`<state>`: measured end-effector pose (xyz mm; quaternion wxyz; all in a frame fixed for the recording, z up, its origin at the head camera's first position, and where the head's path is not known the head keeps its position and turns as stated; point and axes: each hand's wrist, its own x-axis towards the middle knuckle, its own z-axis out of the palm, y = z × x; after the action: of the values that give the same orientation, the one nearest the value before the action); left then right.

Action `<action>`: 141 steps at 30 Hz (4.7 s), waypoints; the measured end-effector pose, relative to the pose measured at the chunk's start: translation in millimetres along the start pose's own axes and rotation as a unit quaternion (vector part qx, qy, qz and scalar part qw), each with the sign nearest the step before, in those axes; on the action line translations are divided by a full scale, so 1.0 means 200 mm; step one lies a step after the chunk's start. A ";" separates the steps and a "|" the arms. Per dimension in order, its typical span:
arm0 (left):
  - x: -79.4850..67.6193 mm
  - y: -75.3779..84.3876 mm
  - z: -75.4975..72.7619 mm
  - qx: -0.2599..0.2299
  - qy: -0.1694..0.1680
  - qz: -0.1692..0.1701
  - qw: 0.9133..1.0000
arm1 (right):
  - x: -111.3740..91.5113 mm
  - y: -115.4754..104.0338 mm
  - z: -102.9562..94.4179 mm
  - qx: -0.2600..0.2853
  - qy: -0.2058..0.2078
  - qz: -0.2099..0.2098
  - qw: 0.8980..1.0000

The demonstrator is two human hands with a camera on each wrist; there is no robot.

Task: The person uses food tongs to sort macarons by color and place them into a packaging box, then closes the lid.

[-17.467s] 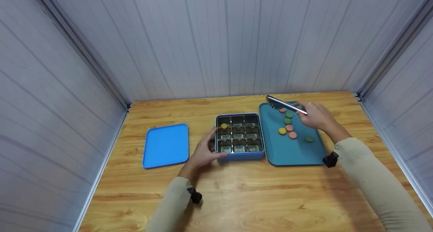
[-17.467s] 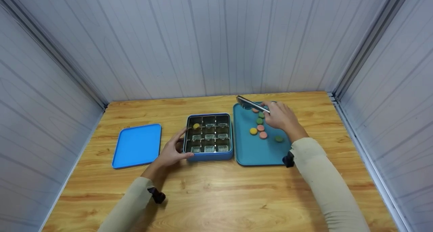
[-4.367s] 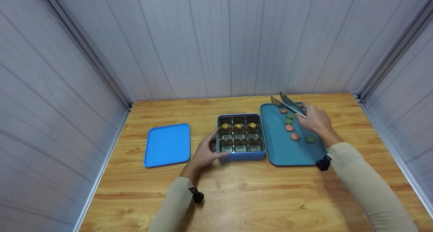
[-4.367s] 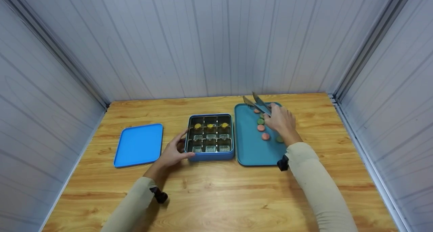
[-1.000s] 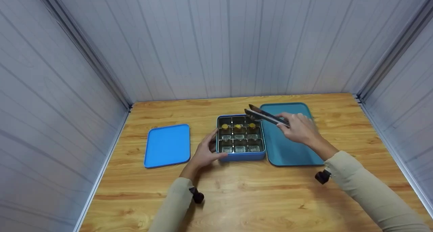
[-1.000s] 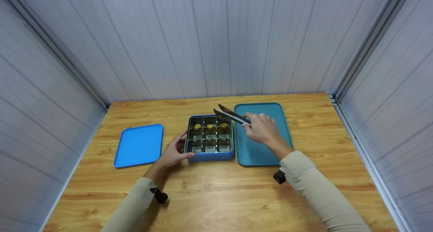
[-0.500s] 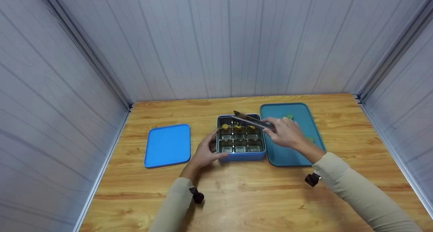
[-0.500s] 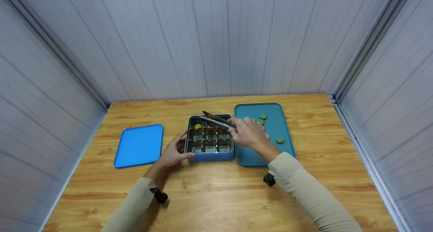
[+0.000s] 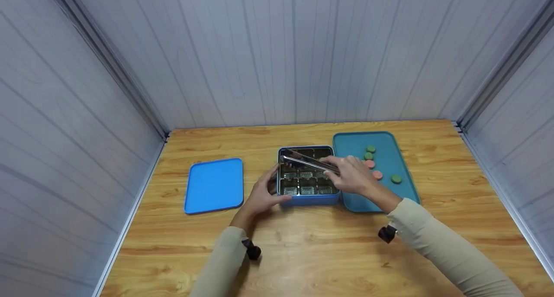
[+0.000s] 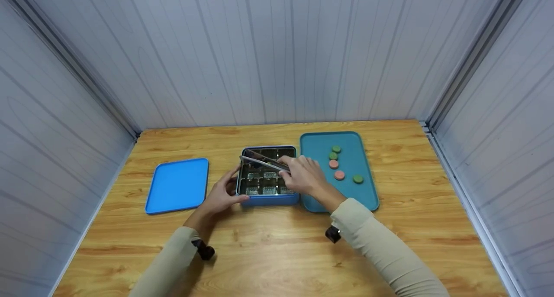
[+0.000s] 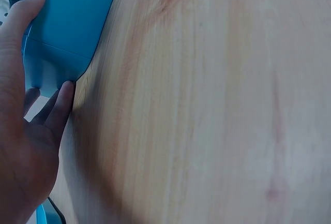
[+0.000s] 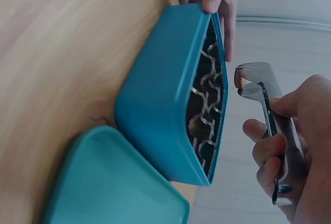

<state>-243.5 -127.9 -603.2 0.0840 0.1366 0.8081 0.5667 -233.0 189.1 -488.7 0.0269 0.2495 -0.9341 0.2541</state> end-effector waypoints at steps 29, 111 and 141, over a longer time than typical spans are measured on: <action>0.01 0.01 0.01 -0.022 -0.003 0.002 1.000 | -0.02 0.00 0.08 0.030 -0.025 0.025 0.999; 0.00 0.00 0.00 0.013 0.001 -0.007 1.000 | -0.55 0.64 -0.23 -0.007 0.073 0.234 0.970; 0.00 -0.01 0.00 -0.028 -0.005 -0.005 1.000 | -0.54 0.66 -0.18 -0.009 0.055 0.254 0.966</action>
<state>-243.1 -127.5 -604.6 0.0951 0.1329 0.7922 0.5879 -203.5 353.6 -537.8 0.0148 -0.0101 -0.9661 0.2577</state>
